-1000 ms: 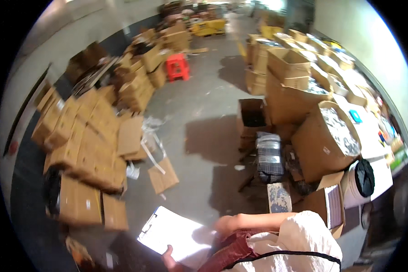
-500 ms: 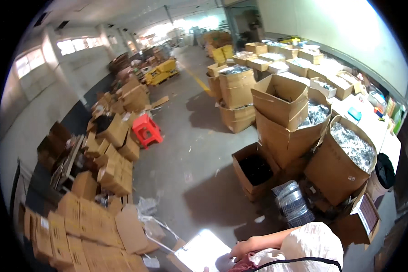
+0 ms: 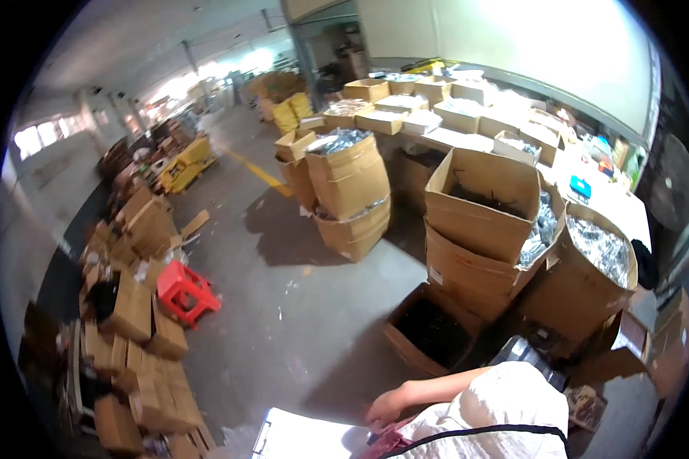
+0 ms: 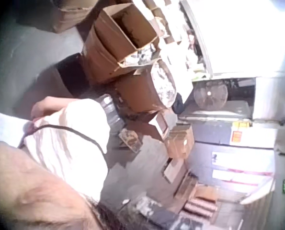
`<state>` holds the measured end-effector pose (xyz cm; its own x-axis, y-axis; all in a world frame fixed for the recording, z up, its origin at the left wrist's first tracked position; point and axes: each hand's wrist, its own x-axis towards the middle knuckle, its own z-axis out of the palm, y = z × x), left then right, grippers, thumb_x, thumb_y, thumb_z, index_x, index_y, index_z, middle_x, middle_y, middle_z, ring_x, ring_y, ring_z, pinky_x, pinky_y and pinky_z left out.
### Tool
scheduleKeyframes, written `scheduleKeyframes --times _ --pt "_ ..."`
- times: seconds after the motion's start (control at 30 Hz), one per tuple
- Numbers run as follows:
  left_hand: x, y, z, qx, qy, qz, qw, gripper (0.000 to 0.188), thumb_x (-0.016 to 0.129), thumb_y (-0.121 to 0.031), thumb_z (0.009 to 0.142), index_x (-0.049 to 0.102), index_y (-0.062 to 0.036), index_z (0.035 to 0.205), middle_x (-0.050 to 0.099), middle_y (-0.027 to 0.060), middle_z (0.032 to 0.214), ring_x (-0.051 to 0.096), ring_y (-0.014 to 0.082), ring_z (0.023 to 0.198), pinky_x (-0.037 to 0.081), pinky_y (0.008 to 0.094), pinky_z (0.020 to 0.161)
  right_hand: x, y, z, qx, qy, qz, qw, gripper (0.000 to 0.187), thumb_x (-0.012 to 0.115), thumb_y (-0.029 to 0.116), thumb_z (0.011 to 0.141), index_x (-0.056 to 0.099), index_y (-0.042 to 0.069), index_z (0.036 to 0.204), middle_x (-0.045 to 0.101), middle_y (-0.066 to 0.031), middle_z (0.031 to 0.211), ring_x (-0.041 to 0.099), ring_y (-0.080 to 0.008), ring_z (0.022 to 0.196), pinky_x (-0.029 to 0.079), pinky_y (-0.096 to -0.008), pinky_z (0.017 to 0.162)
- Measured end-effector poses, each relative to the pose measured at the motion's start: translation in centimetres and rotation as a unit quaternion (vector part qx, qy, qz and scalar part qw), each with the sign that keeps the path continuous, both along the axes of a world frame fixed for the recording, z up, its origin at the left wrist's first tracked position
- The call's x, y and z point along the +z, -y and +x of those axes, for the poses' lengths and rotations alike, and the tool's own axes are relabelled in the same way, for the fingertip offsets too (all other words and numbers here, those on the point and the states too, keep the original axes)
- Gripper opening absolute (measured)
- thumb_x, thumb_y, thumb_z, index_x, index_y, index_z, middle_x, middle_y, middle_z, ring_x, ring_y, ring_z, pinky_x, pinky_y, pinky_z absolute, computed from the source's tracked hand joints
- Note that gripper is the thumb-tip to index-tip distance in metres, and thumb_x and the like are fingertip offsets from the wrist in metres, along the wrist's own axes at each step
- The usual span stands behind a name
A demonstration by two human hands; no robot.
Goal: The person walks through a warehouse area, collects a long metal bar and black rods from a container, and then stands at a table to count small silver metal brackets while checking a list on a clipboard.
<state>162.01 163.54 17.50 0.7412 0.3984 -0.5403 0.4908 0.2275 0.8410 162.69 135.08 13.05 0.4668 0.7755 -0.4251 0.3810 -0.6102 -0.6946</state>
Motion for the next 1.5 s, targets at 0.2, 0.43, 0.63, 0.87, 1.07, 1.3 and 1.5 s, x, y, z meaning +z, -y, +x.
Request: scheduleKeyframes --times 0.2,0.43,0.63,0.87,1.07,1.3,1.5 --pt "1.7 5.9 21.9 -0.110 -0.008 0.040 0.993 0.050 0.066 0.000 0.086 0.034 0.0145 0.123 0.057 0.0259 0.116 0.063 0.0370 0.102 0.050 0.0467 0.092 5.6 11.9 11.1 -0.342 0.090 -0.038 0.935 0.038 0.056 0.030 0.093 0.060 0.006 0.122 0.066 -0.0208 0.110 0.062 -0.0390 0.102 0.049 -0.0454 0.089" --pt "-1.9 20.1 44.3 -0.392 0.109 -0.008 0.913 0.052 0.067 -0.004 0.087 0.032 0.0160 0.121 0.056 0.0253 0.116 0.060 0.0326 0.105 0.048 0.0447 0.093 7.7 22.3 18.2 -0.628 -0.020 -0.015 0.778 0.035 0.057 0.029 0.091 0.062 0.003 0.115 0.069 -0.0200 0.104 0.066 -0.0380 0.095 0.052 -0.0438 0.083" --pt "0.8 36.4 50.0 -0.495 0.150 0.089 0.851 0.039 0.076 -0.012 0.082 0.057 0.0104 0.108 0.065 0.0175 0.104 0.062 0.0253 0.091 0.050 0.0390 0.085 6.6 28.8 27.7 -0.572 -0.028 0.053 0.818 0.033 0.057 0.028 0.091 0.062 0.004 0.113 0.067 -0.0240 0.103 0.064 -0.0409 0.093 0.051 -0.0469 0.080" --pt "3.8 49.3 60.3 -0.722 0.255 0.022 0.642 0.033 0.072 -0.008 0.082 0.065 0.0072 0.111 0.070 0.0122 0.105 0.065 0.0213 0.095 0.049 0.0343 0.088 5.5 41.9 37.6 -0.674 0.042 -0.007 0.738 0.036 0.057 0.036 0.093 0.065 0.004 0.108 0.067 -0.0220 0.100 0.064 -0.0411 0.094 0.051 -0.0480 0.082" --pt "4.2 64.8 66.7 -0.775 0.275 -0.052 0.566 0.034 0.069 -0.002 0.083 0.063 0.0062 0.115 0.067 0.0103 0.107 0.064 0.0169 0.096 0.049 0.0317 0.086 6.0 53.1 41.7 -0.780 0.034 -0.009 0.625 0.050 0.052 0.046 0.097 0.060 0.000 0.115 0.066 -0.0251 0.103 0.063 -0.0429 0.098 0.050 -0.0474 0.086" --pt "3.5 85.2 74.4 -0.784 0.141 -0.123 0.593 0.045 0.071 -0.006 0.080 0.058 0.0089 0.121 0.065 0.0133 0.114 0.062 0.0228 0.102 0.045 0.0349 0.095 6.6 66.3 47.4 -0.880 0.060 0.014 0.470 0.052 0.057 0.045 0.095 0.057 -0.003 0.114 0.066 -0.0286 0.106 0.064 -0.0439 0.098 0.051 -0.0453 0.085" --pt "6.3 105.4 75.3 -0.810 -0.022 -0.173 0.560 0.038 0.069 -0.010 0.083 0.057 0.0068 0.115 0.066 0.0130 0.106 0.064 0.0182 0.091 0.052 0.0327 0.081 10.1 75.4 46.8 -0.912 0.194 0.315 0.174 0.034 0.069 0.022 0.090 0.059 -0.001 0.113 0.068 -0.0097 0.100 0.061 -0.0125 0.089 0.050 -0.0313 0.081"
